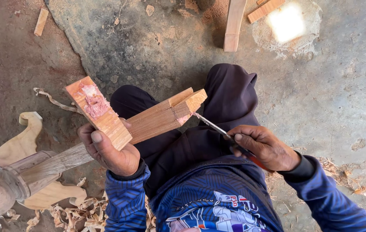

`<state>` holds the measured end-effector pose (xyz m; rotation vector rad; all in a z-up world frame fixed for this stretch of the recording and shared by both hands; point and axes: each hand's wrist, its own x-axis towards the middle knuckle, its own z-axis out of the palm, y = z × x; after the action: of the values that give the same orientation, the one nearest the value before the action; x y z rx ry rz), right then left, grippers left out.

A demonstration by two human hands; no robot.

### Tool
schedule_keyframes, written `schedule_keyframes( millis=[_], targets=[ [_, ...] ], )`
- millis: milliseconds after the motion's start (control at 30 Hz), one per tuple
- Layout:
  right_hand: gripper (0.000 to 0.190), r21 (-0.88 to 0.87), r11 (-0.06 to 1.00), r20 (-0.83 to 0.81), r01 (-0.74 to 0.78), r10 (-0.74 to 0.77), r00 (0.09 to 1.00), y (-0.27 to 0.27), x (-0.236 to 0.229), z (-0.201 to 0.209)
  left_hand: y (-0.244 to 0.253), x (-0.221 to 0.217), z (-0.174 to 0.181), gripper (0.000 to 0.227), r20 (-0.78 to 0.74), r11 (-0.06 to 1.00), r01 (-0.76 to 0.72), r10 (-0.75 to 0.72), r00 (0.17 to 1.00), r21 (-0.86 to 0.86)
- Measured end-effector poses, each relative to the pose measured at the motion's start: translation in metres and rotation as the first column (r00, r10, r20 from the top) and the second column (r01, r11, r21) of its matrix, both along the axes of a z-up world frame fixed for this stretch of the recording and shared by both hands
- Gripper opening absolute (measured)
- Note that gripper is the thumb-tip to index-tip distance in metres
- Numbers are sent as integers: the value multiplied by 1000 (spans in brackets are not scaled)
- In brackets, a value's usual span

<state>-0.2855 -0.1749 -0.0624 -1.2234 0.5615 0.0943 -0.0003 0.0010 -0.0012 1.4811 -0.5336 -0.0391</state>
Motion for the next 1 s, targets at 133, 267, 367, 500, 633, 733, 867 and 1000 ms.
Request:
schedule_keyframes(
  millis=[133,267,367,500,633,733,867,1000],
  targets=[
    [41,469,879,-175,82,2,985,1,5,2,2,1,0,41,-6,1000,2,-2,1000,-5],
    [45,525,849,-126,56,13,992,1,12,13,3,1,-2,41,-27,1000,0,0,1000,-20],
    [45,525,837,-249,154,-22,968,0,13,14,4,1,-3,41,-30,999,9,-10,999,-34],
    [47,340,937,-185,82,-19,983,7,6,10,3,0,-2,41,-20,999,9,-10,1000,-37],
    [39,-218,974,109,55,-32,993,11,12,33,3,1,-3,42,-15,1000,0,-1,1000,-30],
    [40,-166,981,85,101,-88,992,16,9,35,3,0,-2,41,-23,999,-5,4,1000,-35],
    [40,-205,973,95,106,-88,992,18,12,24,5,-1,-1,42,-44,999,8,-10,999,-49],
    [44,225,967,-142,116,-86,986,19,9,-2,5,-2,-1,42,-62,998,8,-12,998,-68]
  ],
)
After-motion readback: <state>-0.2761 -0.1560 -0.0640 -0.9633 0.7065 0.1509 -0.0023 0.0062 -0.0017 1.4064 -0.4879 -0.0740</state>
